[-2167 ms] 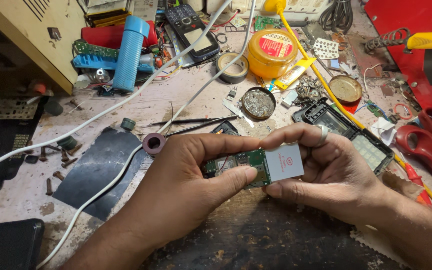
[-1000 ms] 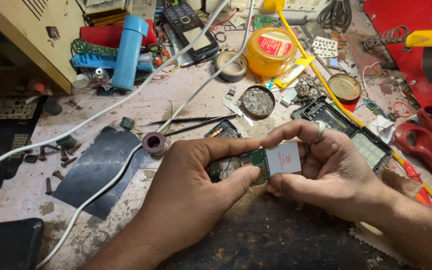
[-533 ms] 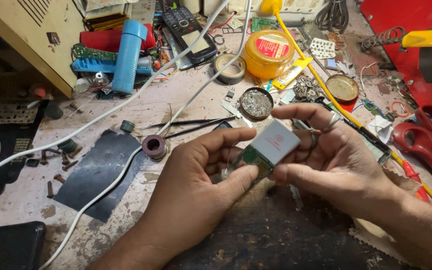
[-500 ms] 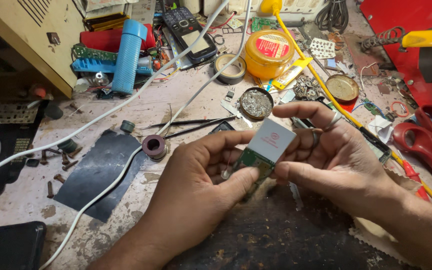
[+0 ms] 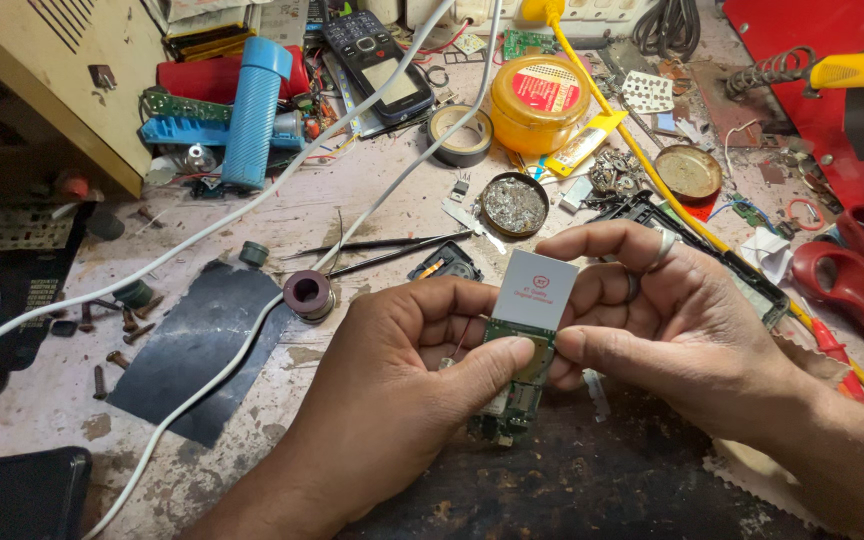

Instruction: The person handles a small circuit board and a camera module on a cluttered workbench. They use a yellow-handled screwdriver to adjust components, then attach a silver metal shield to the board and inspect the assembly.

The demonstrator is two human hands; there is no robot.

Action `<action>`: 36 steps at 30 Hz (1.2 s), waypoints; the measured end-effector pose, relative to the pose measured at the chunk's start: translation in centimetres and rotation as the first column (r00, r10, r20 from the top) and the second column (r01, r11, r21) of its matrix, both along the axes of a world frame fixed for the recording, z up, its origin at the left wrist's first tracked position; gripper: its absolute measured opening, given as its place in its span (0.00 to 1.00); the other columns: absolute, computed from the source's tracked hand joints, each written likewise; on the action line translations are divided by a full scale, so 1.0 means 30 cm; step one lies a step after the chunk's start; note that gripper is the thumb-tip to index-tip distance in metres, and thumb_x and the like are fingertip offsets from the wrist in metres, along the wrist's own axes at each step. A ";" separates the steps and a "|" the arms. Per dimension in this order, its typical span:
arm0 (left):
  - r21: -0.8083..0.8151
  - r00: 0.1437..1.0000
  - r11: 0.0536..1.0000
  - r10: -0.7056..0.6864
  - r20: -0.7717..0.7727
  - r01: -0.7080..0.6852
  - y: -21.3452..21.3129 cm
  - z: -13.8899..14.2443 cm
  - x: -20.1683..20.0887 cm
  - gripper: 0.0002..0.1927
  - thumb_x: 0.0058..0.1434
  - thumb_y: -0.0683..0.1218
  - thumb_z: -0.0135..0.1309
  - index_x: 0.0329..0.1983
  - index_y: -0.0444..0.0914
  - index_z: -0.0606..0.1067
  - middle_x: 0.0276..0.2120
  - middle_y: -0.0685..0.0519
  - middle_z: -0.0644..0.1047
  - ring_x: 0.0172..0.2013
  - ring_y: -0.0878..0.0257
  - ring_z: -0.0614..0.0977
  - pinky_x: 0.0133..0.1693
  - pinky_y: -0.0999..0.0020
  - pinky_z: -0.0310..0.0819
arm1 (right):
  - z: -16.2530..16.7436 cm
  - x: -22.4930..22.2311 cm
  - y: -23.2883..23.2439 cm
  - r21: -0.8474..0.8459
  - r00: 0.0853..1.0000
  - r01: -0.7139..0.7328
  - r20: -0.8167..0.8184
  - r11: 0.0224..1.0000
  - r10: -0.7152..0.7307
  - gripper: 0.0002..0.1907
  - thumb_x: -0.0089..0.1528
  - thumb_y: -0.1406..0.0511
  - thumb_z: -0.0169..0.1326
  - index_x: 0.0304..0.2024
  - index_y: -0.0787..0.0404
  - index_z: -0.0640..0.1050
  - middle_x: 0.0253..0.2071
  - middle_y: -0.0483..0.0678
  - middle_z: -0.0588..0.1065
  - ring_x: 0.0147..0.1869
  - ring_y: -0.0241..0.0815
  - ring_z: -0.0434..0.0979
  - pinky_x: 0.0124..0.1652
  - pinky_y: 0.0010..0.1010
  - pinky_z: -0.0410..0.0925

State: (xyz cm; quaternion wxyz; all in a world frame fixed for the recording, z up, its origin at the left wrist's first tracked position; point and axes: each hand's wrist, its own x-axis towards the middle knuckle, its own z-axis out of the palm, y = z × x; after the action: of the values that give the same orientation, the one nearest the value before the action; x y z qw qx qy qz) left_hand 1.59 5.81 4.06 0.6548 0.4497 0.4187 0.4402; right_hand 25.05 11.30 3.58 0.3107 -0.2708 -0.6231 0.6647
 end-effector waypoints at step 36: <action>0.132 0.944 0.978 0.195 -0.267 -0.164 -0.034 0.002 0.041 0.10 0.55 0.41 0.63 0.41 0.37 0.83 0.29 0.57 0.86 0.29 0.77 0.84 0.30 0.80 0.80 | -0.002 -0.036 -0.029 0.109 0.987 0.143 0.051 0.984 -0.149 0.23 0.62 0.77 0.57 0.60 0.69 0.71 0.44 0.54 0.81 0.46 0.38 0.84 0.45 0.30 0.80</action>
State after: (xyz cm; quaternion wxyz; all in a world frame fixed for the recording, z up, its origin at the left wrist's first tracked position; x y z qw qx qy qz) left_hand 2.83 4.81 4.10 0.5213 0.5017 0.5215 0.4524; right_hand 23.99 10.44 3.53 0.3538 -0.3188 -0.6444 0.5983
